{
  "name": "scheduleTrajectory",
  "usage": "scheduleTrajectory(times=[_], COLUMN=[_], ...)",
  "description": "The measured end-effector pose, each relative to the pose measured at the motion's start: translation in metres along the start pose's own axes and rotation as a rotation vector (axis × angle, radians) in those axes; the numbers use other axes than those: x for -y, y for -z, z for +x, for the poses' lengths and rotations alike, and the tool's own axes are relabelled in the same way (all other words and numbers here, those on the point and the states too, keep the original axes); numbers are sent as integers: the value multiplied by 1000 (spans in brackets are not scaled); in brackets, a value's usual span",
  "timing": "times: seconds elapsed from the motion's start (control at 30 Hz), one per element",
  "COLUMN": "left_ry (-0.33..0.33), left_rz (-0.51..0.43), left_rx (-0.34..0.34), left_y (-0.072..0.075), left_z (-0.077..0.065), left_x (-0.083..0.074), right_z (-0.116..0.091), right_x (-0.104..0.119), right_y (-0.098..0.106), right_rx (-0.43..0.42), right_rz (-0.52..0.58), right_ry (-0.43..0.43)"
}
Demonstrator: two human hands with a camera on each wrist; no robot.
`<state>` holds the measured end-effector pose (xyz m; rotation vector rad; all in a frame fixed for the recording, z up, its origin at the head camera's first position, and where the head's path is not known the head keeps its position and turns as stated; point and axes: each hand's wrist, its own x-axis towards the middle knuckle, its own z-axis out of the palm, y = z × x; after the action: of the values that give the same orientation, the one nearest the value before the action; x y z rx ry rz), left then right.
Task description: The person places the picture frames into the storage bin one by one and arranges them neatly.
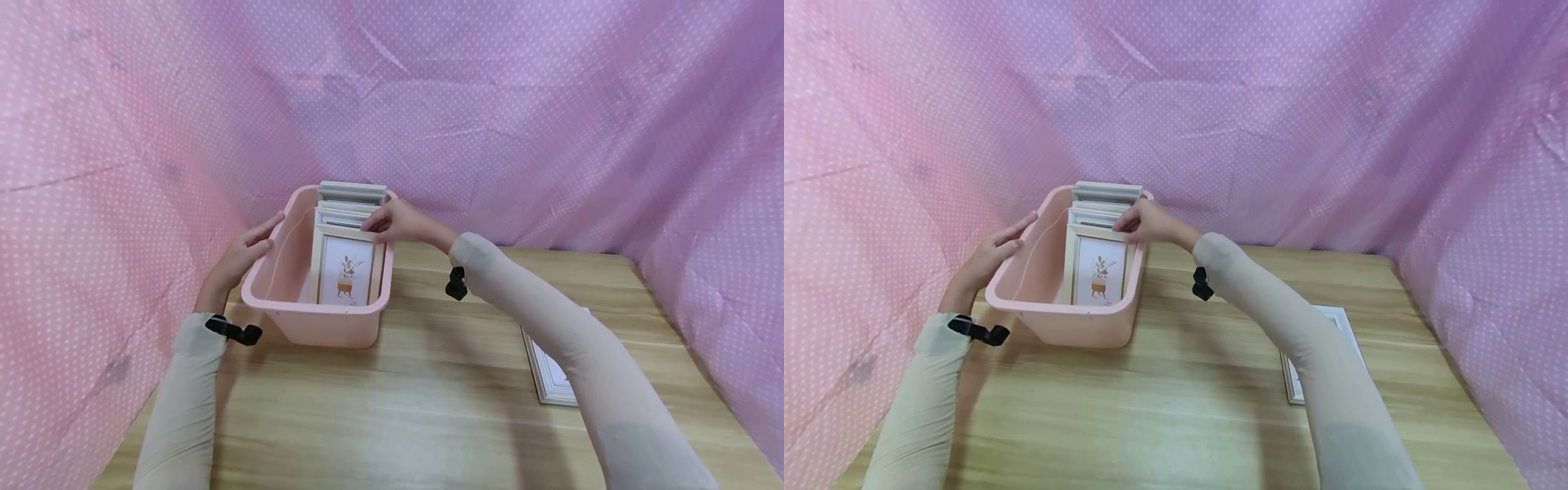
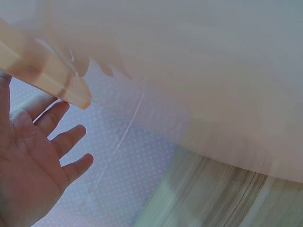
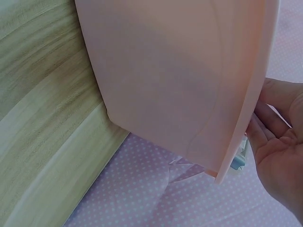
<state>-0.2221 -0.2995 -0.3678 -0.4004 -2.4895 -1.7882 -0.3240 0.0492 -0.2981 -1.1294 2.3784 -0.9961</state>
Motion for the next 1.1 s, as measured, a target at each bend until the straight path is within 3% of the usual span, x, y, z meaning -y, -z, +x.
scheduleTrajectory(times=[0.4,0.6,0.93,1.1], left_ry=[0,17,18,30], left_rz=[-11,-15,-14,-27], left_rx=[-13,-22,-17,-22], left_y=[-3,-3,-3,-3], left_z=[-1,-1,-3,-3], left_x=[-1,-3,-3,-3], right_z=[-6,-11,-32,-52], right_x=[-5,-10,-25,-36], right_y=[3,9,19,27], right_rx=[-23,-50,-117,-108], right_rz=[136,143,168,137], right_ry=[36,42,91,31])
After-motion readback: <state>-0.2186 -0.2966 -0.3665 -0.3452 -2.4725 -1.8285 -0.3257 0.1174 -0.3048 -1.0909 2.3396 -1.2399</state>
